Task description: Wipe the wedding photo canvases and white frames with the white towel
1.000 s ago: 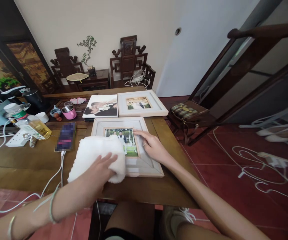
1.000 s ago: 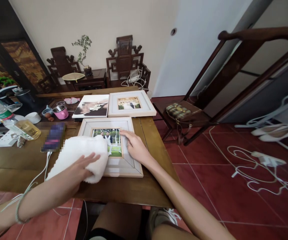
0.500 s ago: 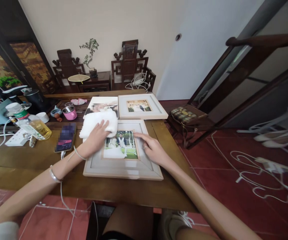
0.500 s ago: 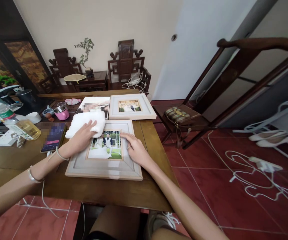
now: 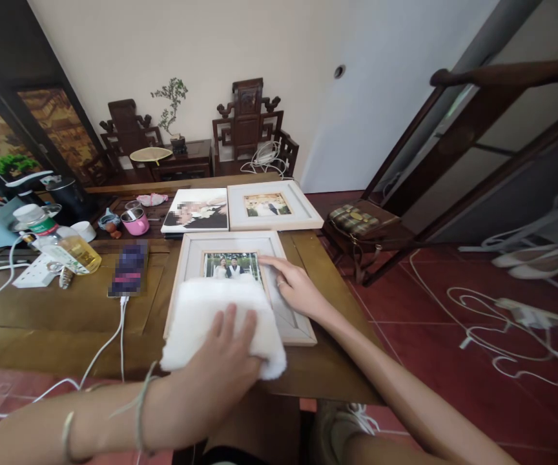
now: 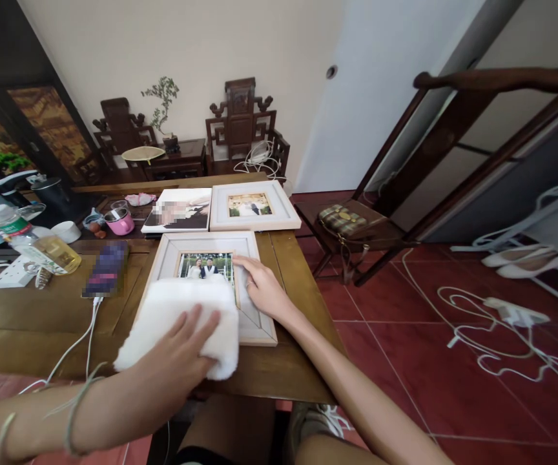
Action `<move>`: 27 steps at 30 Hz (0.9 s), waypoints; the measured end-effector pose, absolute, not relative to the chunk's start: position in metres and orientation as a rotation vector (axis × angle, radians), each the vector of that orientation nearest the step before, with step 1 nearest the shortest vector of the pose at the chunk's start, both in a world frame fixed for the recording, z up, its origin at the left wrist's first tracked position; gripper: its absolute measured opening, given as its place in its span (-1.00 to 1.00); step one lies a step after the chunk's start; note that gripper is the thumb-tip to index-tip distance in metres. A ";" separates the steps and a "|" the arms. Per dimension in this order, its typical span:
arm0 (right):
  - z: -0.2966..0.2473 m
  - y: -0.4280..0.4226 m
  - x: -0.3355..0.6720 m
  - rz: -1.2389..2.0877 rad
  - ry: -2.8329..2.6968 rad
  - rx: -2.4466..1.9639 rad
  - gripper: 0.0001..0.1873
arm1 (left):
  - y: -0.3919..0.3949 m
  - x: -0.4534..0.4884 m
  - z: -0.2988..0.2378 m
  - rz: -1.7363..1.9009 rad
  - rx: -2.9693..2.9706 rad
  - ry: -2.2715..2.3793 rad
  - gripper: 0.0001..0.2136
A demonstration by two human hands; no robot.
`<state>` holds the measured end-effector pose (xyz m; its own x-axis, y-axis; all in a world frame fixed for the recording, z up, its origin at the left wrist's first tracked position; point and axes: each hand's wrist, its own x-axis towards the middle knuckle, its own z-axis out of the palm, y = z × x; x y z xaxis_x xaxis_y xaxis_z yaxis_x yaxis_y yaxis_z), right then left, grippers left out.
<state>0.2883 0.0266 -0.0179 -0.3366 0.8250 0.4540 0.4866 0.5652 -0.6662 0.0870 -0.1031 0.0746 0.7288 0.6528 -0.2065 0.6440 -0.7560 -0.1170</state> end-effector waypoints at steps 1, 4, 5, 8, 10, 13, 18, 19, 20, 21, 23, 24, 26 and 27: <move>-0.018 0.027 0.288 0.538 -2.000 -1.064 -0.32 | -0.099 0.095 0.071 0.325 -2.895 -1.040 -0.75; -0.017 0.027 0.289 0.549 -2.001 -1.093 -0.34 | -0.086 0.113 0.058 0.214 -2.911 -0.956 -0.77; -0.017 0.027 0.290 0.553 -1.997 -1.092 -0.33 | -0.084 0.116 0.054 0.174 -2.900 -0.965 -0.79; -0.017 0.026 0.291 0.556 -1.983 -1.068 -0.32 | -0.083 0.113 0.049 0.143 -2.877 -1.070 -0.81; -0.017 0.026 0.291 0.557 -1.982 -1.058 -0.32 | -0.084 0.103 0.055 0.254 -2.904 -1.182 -0.79; -0.017 0.026 0.291 0.557 -1.999 -1.058 -0.33 | -0.083 0.082 0.073 0.482 -2.904 -1.402 -0.76; -0.017 0.027 0.291 0.552 -1.998 -1.033 -0.31 | -0.083 0.044 0.095 0.565 -2.757 -1.708 -0.67; -0.017 0.027 0.291 0.553 -1.994 -1.029 -0.30 | -0.083 0.038 0.096 0.548 -2.747 -1.719 -0.65; -0.017 0.027 0.291 0.553 -1.990 -1.028 -0.30 | -0.082 0.032 0.094 0.527 -2.747 -1.712 -0.64; -0.017 0.027 0.290 0.553 -1.989 -1.028 -0.30 | -0.080 0.028 0.092 0.502 -2.749 -1.697 -0.63; -0.017 0.027 0.290 0.551 -1.986 -1.024 -0.29 | -0.070 0.021 0.085 0.414 -2.738 -1.680 -0.63; -0.018 0.027 0.290 0.552 -1.983 -1.020 -0.29 | -0.063 0.019 0.081 0.342 -2.720 -1.685 -0.62; -0.019 0.027 0.290 0.553 -1.976 -1.010 -0.29 | -0.041 0.016 0.075 0.146 -2.661 -1.712 -0.57; -0.019 0.027 0.291 0.552 -1.972 -1.007 -0.29 | -0.028 0.016 0.072 0.032 -2.625 -1.717 -0.54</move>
<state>0.2907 0.0266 -0.0191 -0.3313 0.8133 0.4783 0.4469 0.5817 -0.6796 0.0156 -0.0275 0.0721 0.4007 0.9161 -0.0146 0.9160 -0.4009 -0.0149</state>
